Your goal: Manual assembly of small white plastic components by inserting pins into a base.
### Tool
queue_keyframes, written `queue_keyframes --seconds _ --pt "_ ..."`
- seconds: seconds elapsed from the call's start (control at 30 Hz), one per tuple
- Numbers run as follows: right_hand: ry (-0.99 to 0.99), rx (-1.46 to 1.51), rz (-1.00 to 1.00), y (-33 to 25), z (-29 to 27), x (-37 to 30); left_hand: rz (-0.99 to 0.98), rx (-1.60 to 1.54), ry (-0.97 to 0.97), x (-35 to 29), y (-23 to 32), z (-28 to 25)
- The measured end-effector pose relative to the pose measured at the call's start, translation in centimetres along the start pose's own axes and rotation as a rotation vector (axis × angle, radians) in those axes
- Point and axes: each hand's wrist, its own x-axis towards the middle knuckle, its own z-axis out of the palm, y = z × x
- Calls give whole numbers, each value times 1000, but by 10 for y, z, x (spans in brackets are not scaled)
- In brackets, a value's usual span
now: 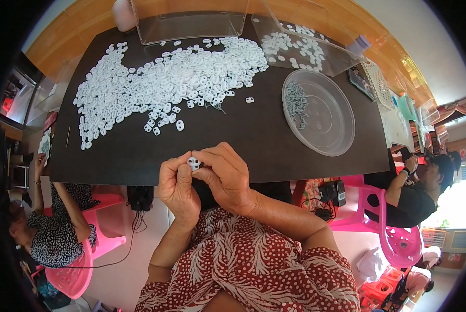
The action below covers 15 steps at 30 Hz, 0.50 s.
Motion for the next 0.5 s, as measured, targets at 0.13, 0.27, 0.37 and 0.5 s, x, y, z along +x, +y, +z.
queue_keyframes --seconds 0.13,0.27,0.37,0.5 --pt "-29 -12 1 1 -1 -1 19 38 0 -1 -1 0" --pt "-18 1 -20 2 0 -1 24 43 -1 -2 1 1" --pt "-22 24 -2 2 1 -1 26 59 -3 -3 1 0" --pt "-14 26 1 2 2 -3 62 99 -9 -3 -3 0"
